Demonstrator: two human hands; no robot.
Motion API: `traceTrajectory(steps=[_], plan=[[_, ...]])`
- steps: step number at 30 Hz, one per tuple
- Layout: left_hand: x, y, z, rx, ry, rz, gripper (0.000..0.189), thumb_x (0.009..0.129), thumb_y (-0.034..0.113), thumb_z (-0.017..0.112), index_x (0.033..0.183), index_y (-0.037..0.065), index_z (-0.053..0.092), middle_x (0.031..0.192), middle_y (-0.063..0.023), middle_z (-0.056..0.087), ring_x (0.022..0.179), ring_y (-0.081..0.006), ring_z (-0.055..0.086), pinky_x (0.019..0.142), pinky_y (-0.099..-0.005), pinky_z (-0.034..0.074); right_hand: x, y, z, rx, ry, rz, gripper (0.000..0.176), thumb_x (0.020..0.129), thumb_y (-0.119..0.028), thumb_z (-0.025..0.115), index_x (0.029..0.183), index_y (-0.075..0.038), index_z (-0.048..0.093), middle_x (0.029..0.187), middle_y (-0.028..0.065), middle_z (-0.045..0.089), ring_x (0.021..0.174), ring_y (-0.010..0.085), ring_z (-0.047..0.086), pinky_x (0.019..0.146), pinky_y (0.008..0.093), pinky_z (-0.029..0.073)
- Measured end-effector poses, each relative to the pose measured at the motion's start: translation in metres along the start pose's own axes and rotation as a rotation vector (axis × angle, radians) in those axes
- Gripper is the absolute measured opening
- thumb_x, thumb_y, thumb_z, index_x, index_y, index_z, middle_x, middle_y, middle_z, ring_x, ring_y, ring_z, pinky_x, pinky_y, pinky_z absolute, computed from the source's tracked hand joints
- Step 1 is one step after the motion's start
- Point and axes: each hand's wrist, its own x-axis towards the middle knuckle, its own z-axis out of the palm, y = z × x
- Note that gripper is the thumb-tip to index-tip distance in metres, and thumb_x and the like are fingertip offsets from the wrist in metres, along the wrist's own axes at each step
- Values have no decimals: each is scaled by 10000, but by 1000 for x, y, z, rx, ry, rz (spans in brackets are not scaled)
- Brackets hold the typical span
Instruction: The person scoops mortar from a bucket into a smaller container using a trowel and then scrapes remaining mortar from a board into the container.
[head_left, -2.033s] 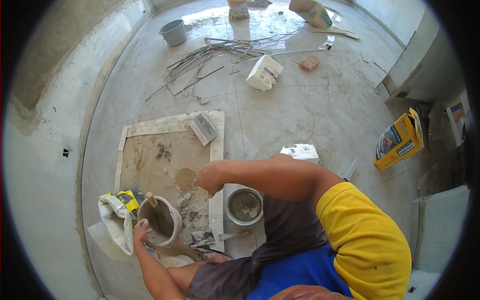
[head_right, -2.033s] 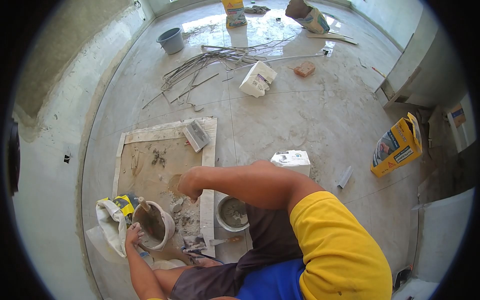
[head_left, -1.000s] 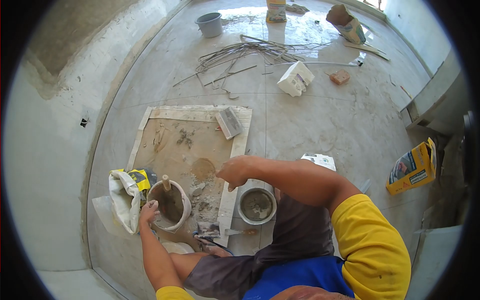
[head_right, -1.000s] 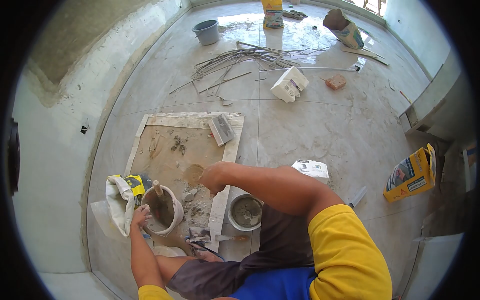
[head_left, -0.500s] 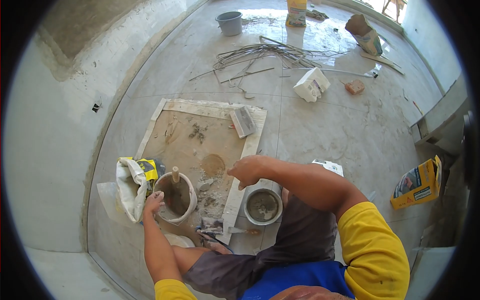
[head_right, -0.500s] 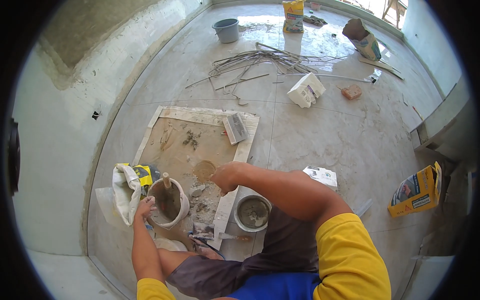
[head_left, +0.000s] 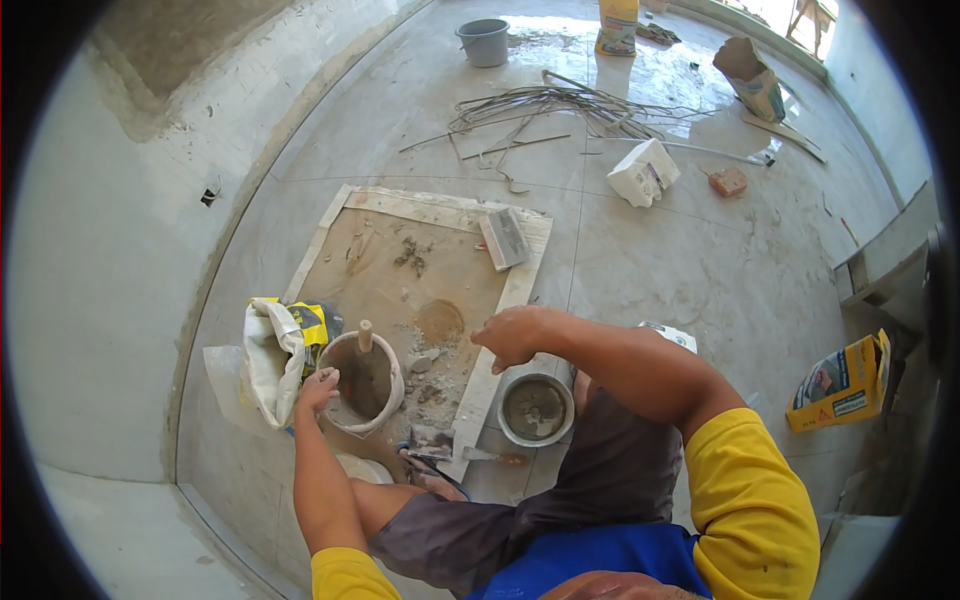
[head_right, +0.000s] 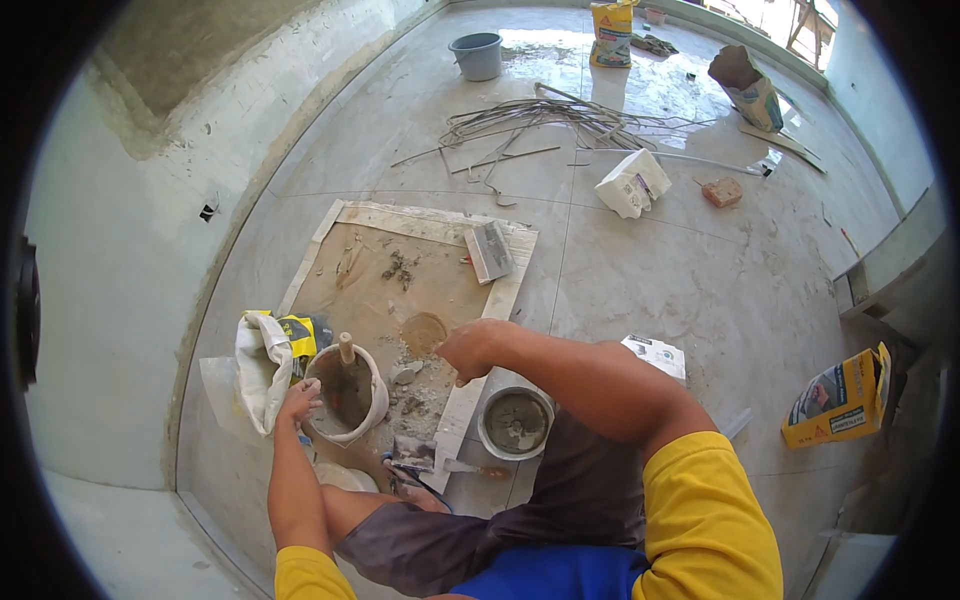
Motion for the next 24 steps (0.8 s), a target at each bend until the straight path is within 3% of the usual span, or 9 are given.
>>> traceTrajectory(steps=[14,17,19,24], plan=[[5,-7,-1,-10,-3,30,525,863,312,619,1255,-8,483,1158,-86,557,894,-165,582,719,-282,499,-3,-3,-2,9,-8,-13,502,799,-307,657,1170,-8,501,1102,217,573,1081,371,527,891,446,424],[3,-4,0,-14,-2,17,522,861,317,620,1249,-7,489,1140,-80,562,878,-161,582,709,-275,495,-1,-2,2,-10,49,16,463,774,-313,679,1124,-32,565,1074,165,620,1049,329,566,861,423,453],[0,-1,1,-16,-2,3,520,861,318,619,1245,-7,492,1129,-77,565,874,-158,581,706,-272,494,0,-1,1,10,-4,17,511,787,-312,666,1174,-20,504,1112,215,571,1083,369,527,892,446,427],[-1,-1,1,-24,0,24,503,860,312,621,1234,-2,501,1094,-67,571,869,-145,569,718,-272,488,0,-1,2,4,4,12,515,784,-312,668,1177,-23,504,1113,212,572,1083,367,527,890,447,428]])
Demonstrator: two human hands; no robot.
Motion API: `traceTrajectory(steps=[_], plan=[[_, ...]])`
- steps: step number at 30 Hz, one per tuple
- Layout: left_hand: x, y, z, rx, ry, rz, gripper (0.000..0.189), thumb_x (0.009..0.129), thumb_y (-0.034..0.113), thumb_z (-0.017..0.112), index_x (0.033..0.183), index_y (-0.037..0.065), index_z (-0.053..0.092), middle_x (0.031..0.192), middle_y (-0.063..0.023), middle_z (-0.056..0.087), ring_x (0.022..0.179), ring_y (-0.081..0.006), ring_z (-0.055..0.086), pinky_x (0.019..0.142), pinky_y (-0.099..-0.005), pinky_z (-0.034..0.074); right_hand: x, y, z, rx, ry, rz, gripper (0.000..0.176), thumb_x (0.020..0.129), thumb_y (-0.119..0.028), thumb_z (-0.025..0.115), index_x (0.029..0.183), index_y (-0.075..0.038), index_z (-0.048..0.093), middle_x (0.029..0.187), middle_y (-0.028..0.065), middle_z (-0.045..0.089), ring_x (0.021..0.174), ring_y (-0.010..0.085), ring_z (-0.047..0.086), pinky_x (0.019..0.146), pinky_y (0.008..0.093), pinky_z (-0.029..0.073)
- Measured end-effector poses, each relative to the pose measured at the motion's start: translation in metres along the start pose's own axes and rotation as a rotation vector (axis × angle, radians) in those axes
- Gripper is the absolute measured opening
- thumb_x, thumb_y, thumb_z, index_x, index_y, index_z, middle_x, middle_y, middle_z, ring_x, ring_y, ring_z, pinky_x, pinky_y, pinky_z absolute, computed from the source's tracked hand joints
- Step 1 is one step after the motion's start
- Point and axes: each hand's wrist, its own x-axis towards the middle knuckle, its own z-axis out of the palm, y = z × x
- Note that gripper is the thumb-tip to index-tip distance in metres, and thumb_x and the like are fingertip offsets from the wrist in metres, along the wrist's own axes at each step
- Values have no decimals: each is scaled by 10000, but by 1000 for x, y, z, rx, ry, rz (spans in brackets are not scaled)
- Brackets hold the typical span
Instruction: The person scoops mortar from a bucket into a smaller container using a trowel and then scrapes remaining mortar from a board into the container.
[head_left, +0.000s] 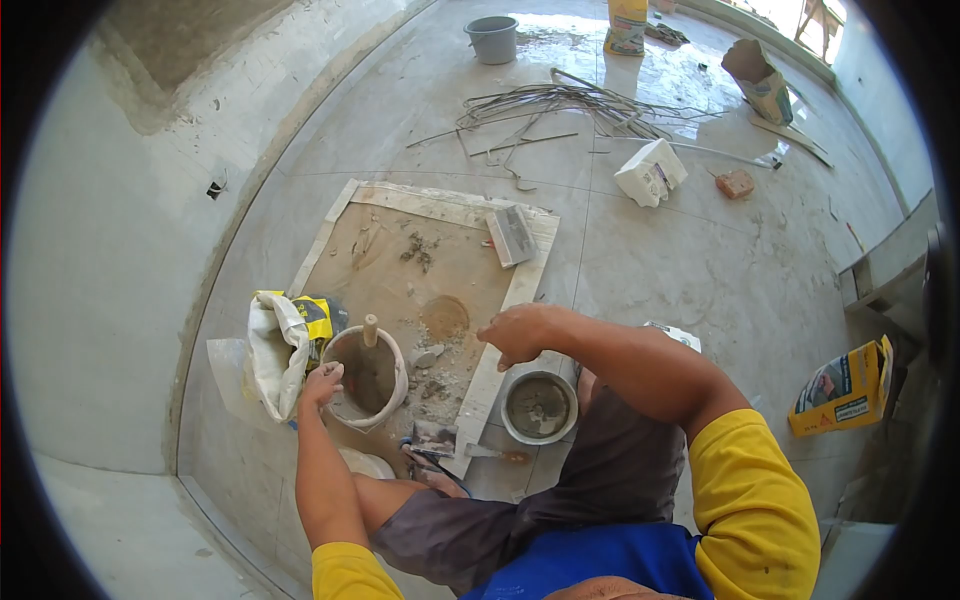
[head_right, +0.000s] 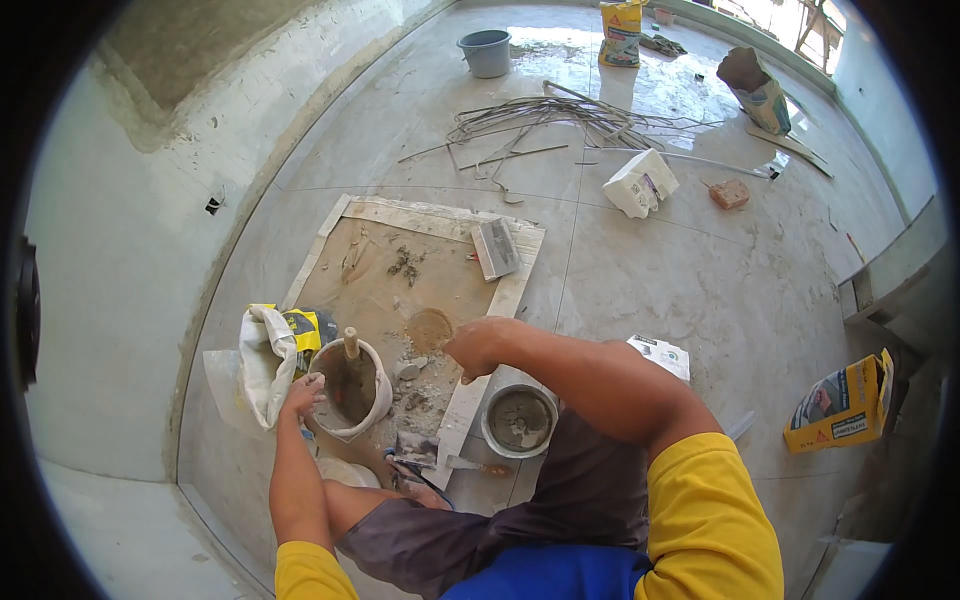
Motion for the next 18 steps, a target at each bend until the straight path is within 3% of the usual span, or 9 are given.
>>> traceTrajectory(steps=[18], plan=[[-4,4,1,21,8,-28,509,864,306,619,1244,-8,493,1113,-65,566,879,-142,565,735,-272,488,1,0,-1,-3,-6,-18,501,784,-307,670,1155,-12,508,1090,212,579,1062,373,537,873,451,431]])
